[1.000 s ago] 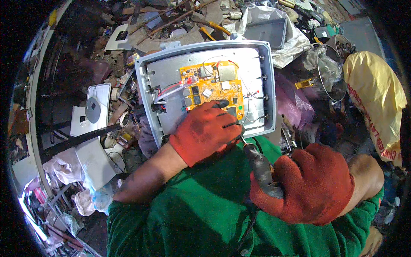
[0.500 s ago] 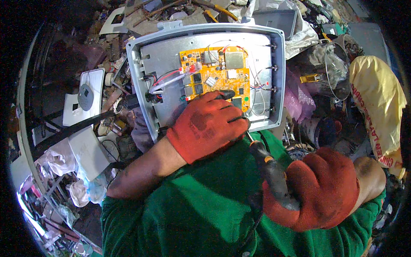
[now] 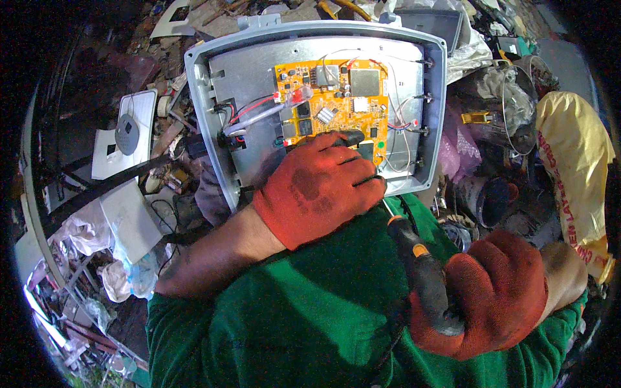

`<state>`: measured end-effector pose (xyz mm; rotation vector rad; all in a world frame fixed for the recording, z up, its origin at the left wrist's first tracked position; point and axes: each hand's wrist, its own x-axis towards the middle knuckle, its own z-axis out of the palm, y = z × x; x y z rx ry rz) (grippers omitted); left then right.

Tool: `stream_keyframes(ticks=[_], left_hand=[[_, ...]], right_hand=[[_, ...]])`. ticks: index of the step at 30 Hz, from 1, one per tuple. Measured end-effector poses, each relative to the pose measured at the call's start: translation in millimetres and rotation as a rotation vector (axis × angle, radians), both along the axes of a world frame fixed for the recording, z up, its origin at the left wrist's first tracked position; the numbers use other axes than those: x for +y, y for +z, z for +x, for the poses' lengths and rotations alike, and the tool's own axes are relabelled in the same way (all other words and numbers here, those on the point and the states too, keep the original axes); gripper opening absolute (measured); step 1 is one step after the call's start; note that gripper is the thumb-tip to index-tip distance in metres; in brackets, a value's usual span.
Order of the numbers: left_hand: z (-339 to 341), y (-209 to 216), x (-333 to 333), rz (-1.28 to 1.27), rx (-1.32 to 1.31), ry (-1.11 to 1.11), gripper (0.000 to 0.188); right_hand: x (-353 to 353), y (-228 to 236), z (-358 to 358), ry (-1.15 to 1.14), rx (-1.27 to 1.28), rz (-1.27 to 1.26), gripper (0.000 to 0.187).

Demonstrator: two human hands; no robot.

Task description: The person uses a screwdriver to remove a circuit board from an electronic housing, detaching connected wires by hand.

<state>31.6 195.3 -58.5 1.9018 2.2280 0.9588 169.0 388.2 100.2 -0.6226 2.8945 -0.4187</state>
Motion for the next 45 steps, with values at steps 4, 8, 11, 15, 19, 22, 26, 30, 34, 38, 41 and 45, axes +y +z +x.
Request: stream_keyframes(ticks=[4,8,11,15,19,22,26,30,34,38,41,45], left_hand=[[2,-1,0,-0.015,-0.014,0.007,0.019],[4,-1,1,-0.056,-0.026,-0.009,0.018],[4,-2,2,-0.026,-0.039,0.012,0.015],[3,-2,5,0.038,-0.025,0.052,0.013],[1,-1,7,0.031,0.000,0.024,0.013],[0,1,6,0.043,-0.010,0.036,0.014],[0,1,2,0.089,-0.061,-0.013,0.017],[1,-3,-3,0.089,-0.180,-0.123,0.023],[0,-1,-7,0.091,-0.145,-0.109,0.028],[-1,7,-5,0.057,-0.154,-0.077,0.032],[1,13,-1,-0.017,-0.185,-0.083,0.034],[2,18,0,-0.009,-0.200,-0.169,0.036]], right_hand=[[0,-1,-2,-0.043,-0.027,0.012,0.022],[5,2,-10,0.086,-0.075,-0.042,0.035],[7,6,-18,0.041,-0.114,-0.083,0.044],[4,8,-25,0.157,-0.063,-0.094,0.042],[6,10,-29,0.317,0.060,-0.022,0.044],[7,31,-24,0.206,0.026,0.249,0.046],[0,36,-24,0.064,-0.093,0.171,0.049],[1,13,-31,0.443,0.116,-0.072,0.046],[3,12,-18,0.142,0.103,-0.109,0.037],[16,15,-7,0.213,0.174,0.002,0.036],[16,-2,-6,0.225,0.224,-0.225,0.038],[19,-20,-8,0.249,0.234,-0.422,0.036]])
